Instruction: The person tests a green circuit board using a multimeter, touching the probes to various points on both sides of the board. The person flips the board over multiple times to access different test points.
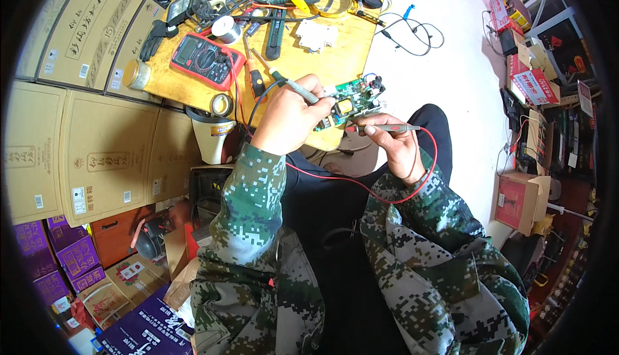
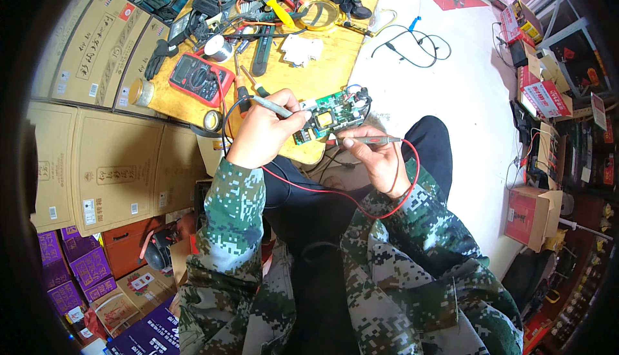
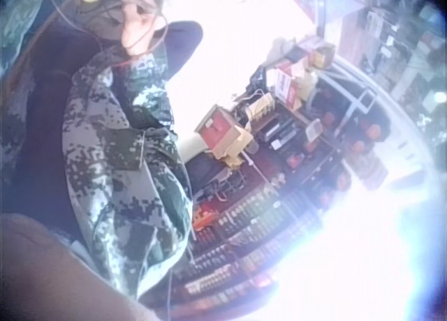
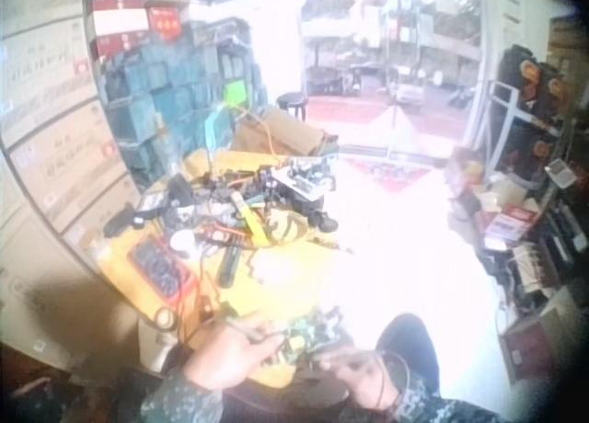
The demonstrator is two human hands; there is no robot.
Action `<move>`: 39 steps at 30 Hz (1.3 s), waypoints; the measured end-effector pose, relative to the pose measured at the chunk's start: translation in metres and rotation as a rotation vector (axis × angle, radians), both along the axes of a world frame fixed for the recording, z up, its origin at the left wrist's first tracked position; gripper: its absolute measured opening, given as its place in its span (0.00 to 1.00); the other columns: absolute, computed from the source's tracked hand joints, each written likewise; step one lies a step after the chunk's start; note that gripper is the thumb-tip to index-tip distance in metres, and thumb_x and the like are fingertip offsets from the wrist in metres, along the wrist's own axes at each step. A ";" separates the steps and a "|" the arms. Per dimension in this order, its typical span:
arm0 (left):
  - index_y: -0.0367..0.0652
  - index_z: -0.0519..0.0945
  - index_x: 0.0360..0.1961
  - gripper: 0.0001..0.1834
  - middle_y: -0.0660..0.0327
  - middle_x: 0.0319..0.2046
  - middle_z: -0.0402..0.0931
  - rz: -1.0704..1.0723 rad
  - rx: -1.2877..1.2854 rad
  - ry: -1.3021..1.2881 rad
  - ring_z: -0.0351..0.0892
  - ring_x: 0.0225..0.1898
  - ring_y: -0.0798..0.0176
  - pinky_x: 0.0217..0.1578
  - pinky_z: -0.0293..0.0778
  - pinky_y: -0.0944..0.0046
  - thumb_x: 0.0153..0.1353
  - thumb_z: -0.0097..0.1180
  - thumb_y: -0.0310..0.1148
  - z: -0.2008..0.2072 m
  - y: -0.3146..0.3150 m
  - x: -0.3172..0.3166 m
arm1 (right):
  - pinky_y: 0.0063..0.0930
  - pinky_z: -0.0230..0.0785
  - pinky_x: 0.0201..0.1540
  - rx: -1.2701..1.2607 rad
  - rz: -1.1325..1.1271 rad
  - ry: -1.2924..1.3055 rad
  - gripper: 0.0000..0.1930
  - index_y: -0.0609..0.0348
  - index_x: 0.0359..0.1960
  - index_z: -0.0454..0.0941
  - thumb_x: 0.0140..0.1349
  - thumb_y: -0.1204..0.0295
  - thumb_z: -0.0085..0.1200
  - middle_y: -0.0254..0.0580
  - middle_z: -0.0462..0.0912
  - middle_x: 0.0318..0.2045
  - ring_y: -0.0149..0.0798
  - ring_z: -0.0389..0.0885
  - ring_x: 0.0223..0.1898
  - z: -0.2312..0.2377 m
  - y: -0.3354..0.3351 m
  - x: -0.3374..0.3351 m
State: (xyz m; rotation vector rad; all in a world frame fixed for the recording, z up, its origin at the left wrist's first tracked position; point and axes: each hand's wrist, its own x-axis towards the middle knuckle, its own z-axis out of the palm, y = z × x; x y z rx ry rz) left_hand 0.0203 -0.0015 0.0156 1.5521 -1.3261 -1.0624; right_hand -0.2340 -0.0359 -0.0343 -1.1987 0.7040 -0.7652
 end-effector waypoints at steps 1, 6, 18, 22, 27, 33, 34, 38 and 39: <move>0.41 0.76 0.32 0.12 0.72 0.26 0.69 0.011 0.006 0.039 0.63 0.29 0.77 0.29 0.62 0.68 0.71 0.67 0.28 0.000 0.000 0.001 | 0.34 0.76 0.62 -0.011 0.004 0.004 0.10 0.68 0.53 0.87 0.78 0.76 0.58 0.46 0.92 0.48 0.35 0.85 0.51 0.000 -0.001 0.000; 0.38 0.78 0.35 0.10 0.70 0.27 0.75 0.111 -0.058 0.155 0.70 0.31 0.77 0.32 0.66 0.71 0.73 0.66 0.28 -0.004 0.012 0.006 | 0.32 0.76 0.62 -0.035 -0.008 0.102 0.10 0.67 0.53 0.87 0.78 0.76 0.58 0.45 0.92 0.48 0.35 0.86 0.51 -0.001 -0.014 -0.001; 0.34 0.82 0.61 0.20 0.55 0.59 0.84 0.400 -0.208 0.462 0.82 0.56 0.65 0.59 0.78 0.62 0.81 0.60 0.40 -0.033 0.036 0.000 | 0.34 0.77 0.62 -0.020 0.041 0.010 0.08 0.69 0.50 0.86 0.76 0.81 0.56 0.47 0.93 0.47 0.36 0.88 0.53 0.005 -0.029 0.014; 0.31 0.82 0.57 0.19 0.50 0.68 0.79 0.258 -0.287 0.382 0.78 0.62 0.60 0.67 0.72 0.59 0.79 0.62 0.38 -0.041 0.038 -0.010 | 0.34 0.74 0.63 -0.018 0.007 0.026 0.09 0.68 0.48 0.86 0.77 0.76 0.55 0.46 0.92 0.46 0.36 0.86 0.53 0.003 -0.028 0.005; 0.36 0.76 0.37 0.14 0.41 0.72 0.75 0.125 -0.361 0.121 0.74 0.70 0.52 0.70 0.68 0.53 0.76 0.65 0.35 -0.048 0.031 -0.011 | 0.39 0.73 0.57 0.000 -0.128 0.035 0.18 0.67 0.37 0.82 0.77 0.63 0.48 0.46 0.85 0.38 0.42 0.84 0.46 -0.003 -0.036 -0.010; 0.36 0.78 0.35 0.13 0.48 0.68 0.81 0.198 -0.378 0.111 0.77 0.63 0.49 0.65 0.71 0.52 0.73 0.67 0.33 -0.051 0.032 -0.016 | 0.28 0.72 0.33 0.135 -0.308 0.079 0.20 0.68 0.62 0.77 0.80 0.65 0.45 0.45 0.84 0.43 0.33 0.81 0.27 -0.005 -0.043 -0.012; 0.36 0.78 0.35 0.13 0.48 0.68 0.81 0.202 -0.376 0.110 0.77 0.62 0.49 0.64 0.71 0.52 0.73 0.67 0.33 -0.051 0.032 -0.016 | 0.23 0.69 0.30 0.128 -0.270 0.104 0.22 0.68 0.64 0.77 0.83 0.60 0.50 0.42 0.84 0.43 0.29 0.79 0.26 -0.005 -0.042 -0.006; 0.34 0.79 0.41 0.13 0.48 0.69 0.80 0.214 -0.357 0.221 0.77 0.65 0.53 0.67 0.70 0.54 0.75 0.65 0.35 -0.048 0.035 -0.015 | 0.21 0.60 0.26 0.132 -0.247 0.205 0.21 0.68 0.59 0.78 0.79 0.59 0.61 0.36 0.83 0.37 0.25 0.73 0.24 -0.004 -0.040 0.020; 0.33 0.81 0.46 0.14 0.48 0.69 0.79 0.222 -0.362 0.286 0.77 0.67 0.55 0.68 0.70 0.55 0.77 0.64 0.36 -0.047 0.035 -0.015 | 0.21 0.61 0.27 0.129 -0.249 0.204 0.21 0.67 0.57 0.79 0.78 0.60 0.62 0.35 0.82 0.34 0.25 0.73 0.24 -0.002 -0.042 0.022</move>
